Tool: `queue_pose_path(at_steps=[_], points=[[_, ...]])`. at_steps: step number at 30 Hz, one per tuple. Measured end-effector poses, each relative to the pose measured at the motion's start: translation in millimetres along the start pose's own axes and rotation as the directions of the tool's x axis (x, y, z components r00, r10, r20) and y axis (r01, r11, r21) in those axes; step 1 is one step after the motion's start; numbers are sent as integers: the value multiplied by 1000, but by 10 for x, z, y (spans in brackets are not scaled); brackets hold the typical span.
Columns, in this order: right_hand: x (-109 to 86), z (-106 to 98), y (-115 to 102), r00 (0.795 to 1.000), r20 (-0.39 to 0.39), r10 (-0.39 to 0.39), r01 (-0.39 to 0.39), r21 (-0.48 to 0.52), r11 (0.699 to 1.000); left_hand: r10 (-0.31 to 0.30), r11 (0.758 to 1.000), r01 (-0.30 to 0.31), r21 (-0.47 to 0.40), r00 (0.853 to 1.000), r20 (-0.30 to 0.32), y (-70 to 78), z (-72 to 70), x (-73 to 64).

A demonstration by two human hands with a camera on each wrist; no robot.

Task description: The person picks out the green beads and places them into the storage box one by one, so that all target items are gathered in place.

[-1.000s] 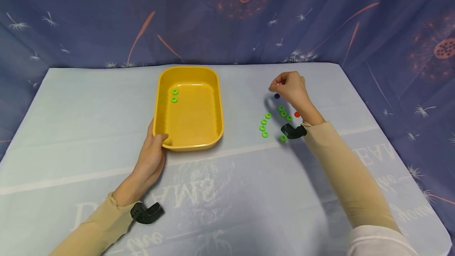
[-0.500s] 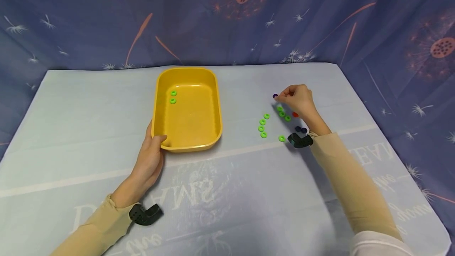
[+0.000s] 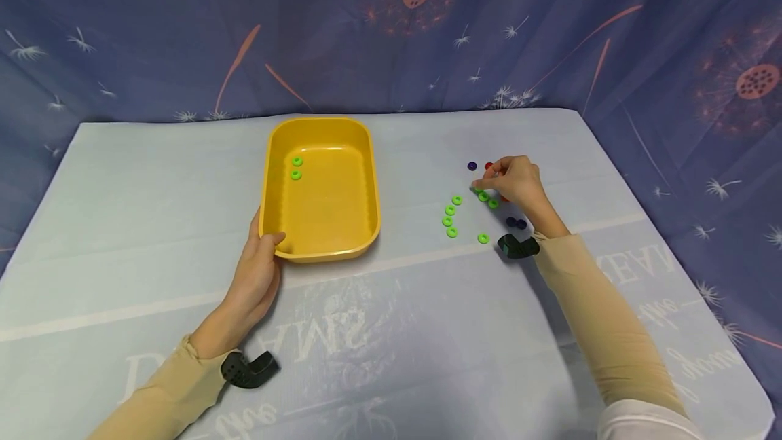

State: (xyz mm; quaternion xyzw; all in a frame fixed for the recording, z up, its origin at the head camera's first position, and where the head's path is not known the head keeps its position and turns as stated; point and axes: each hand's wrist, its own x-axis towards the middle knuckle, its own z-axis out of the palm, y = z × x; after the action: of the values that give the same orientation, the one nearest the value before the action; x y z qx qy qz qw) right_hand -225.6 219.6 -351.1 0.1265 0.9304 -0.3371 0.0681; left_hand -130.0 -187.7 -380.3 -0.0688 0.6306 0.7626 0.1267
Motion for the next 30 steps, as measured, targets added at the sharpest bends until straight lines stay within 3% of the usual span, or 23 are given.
queue_pose_path(at_steps=[10, 30], points=[[14, 22, 58, 999, 24, 45, -44, -23, 999, -10, 1000, 10, 13, 1000, 8, 6, -9, -5], [-7, 67, 71, 999, 23, 24, -24, -13, 1000, -8, 1000, 8, 11, 1000, 12, 1, -7, -8]])
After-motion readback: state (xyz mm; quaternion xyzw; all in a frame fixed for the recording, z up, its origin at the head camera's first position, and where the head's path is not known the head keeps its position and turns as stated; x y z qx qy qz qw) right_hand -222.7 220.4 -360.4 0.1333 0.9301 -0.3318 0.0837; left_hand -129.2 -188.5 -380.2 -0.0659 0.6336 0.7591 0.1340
